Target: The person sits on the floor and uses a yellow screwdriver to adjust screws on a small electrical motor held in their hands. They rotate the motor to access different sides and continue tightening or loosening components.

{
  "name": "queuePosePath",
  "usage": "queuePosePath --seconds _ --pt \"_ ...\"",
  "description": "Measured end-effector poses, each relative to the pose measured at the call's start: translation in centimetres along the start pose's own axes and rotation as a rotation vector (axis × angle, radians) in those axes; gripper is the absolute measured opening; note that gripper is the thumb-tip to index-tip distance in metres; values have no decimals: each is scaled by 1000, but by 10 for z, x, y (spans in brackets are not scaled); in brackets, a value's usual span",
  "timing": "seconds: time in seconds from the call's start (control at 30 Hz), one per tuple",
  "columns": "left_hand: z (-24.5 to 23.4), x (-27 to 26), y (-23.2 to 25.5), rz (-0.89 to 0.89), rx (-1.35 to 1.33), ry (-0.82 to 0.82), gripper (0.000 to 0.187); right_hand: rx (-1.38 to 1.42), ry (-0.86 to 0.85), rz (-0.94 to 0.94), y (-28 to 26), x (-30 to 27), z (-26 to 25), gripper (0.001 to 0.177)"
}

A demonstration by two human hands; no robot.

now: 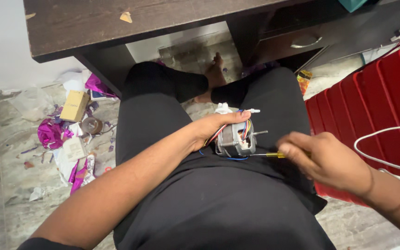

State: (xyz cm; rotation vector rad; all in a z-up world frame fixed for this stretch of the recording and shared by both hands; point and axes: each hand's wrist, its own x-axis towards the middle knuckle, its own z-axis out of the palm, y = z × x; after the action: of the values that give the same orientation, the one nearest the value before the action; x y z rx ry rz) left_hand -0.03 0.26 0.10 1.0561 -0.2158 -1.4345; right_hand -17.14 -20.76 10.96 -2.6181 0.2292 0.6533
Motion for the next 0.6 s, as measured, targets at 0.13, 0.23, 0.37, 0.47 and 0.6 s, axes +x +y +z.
queuePosePath --seconds 0.13,0.23,0.37,0.47,0.6 --pt "0 0 1 0 19 5 42 20 170 -193 -3 -1 1 21" --pt "1 1 1 0 12 4 42 173 285 -592 -7 -3 -4 27" --pt "1 0 1 -9 -19 5 41 199 163 -338 -16 -5 -8 23" --pt "0 1 2 1 -7 6 42 72 -48 169 -20 -2 -6 22" --pt "1 0 -1 7 -14 -38 42 88 139 -269 -15 -5 -3 22"
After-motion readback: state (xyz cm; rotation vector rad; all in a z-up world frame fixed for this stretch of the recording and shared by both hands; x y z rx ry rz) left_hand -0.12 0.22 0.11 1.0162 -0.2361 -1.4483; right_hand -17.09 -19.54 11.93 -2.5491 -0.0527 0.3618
